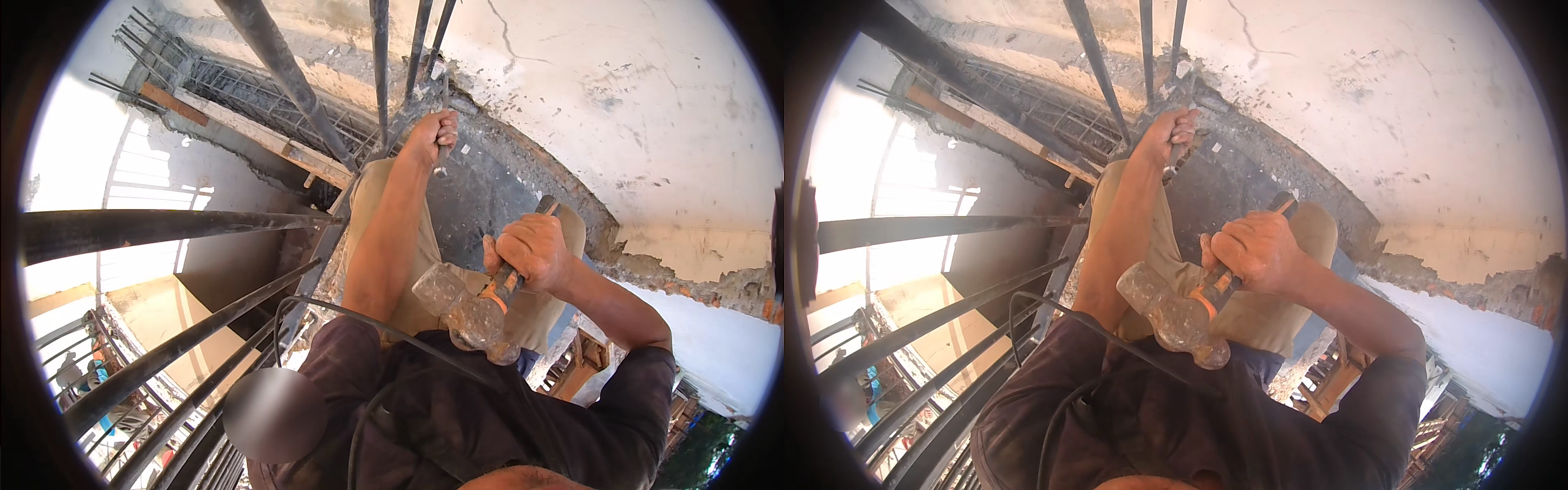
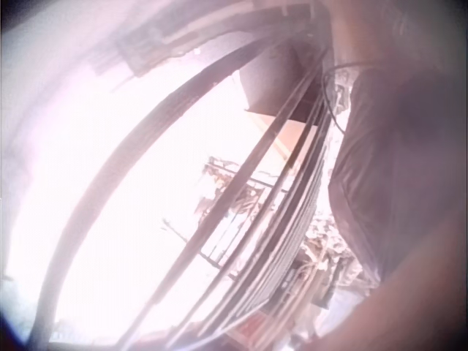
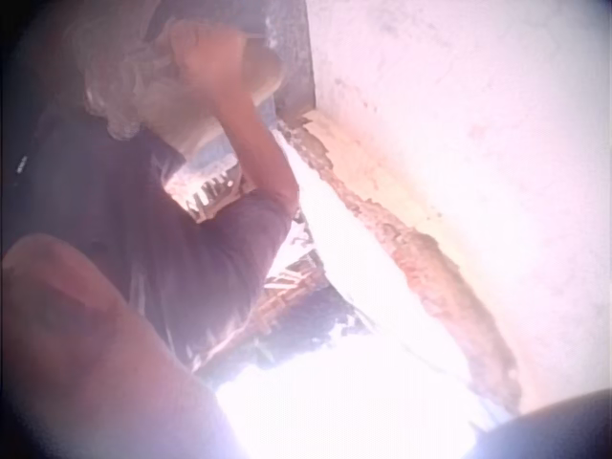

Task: The person uses a hammer and a chisel-like tool to break away concrete around a metal rebar and railing.

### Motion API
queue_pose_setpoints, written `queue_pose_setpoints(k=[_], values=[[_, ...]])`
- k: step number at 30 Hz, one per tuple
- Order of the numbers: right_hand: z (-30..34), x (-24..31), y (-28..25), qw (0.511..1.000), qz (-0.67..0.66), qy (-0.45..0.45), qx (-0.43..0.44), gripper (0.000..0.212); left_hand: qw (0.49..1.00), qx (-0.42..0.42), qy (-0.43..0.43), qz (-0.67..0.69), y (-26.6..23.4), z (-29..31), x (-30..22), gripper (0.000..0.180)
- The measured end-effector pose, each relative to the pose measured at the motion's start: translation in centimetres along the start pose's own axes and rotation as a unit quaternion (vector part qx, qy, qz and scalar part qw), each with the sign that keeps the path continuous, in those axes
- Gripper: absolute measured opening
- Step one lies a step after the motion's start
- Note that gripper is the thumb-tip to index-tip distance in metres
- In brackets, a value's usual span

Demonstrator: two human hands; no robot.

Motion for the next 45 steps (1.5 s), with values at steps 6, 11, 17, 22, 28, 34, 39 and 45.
queue_pose_setpoints(k=[6,11,17,22,28,34,39,45], values=[[0.6,-4.6,2.6,0.988,0.048,0.144,0.036,0.023,1.0,0.01,-0.025,0.006,-0.7,-1.2,0.0,0.034],[0.8,-0.2,0.4,1.0,0.001,0.017,-0.024,0.021,1.0,-0.012,0.001,0.007,-1.0,-1.1,-0.2,0.036],[0.3,-4.7,2.1,0.983,0.061,0.158,0.068,0.028,0.999,0.021,-0.027,0.026,0.4,-1.3,0.3,0.036],[-0.1,1.2,-1.3,0.998,-0.027,0.006,-0.056,0.015,0.998,0.004,-0.013,0.053,0.2,-0.9,0.1,0.036],[0.5,-4.7,2.8,0.983,0.048,0.175,0.021,0.013,0.995,0.049,-0.028,0.086,0.2,-1.8,0.1,0.034],[1.7,1.5,0.0,0.995,-0.048,0.068,-0.046,0.021,0.992,0.014,-0.025,0.124,0.7,-1.0,0.2,0.033],[1.3,-4.3,3.0,0.975,0.021,0.22,-0.03,0.016,0.988,0.036,-0.044,0.147,1.5,-2.0,0.5,0.033],[1.8,0.6,-0.3,0.966,-0.084,0.205,-0.131,0.016,0.982,0.034,-0.051,0.18,1.6,-1.3,0.3,0.023]])
Point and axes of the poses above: each hand's wrist, its own z-axis away from the middle knuckle, its own y-axis out of the palm, x = y × z, the point moved 4 cm from there along -z, towards the middle knuckle, and after that the axes turned 1 degree about -x, right-handed, at the moved point
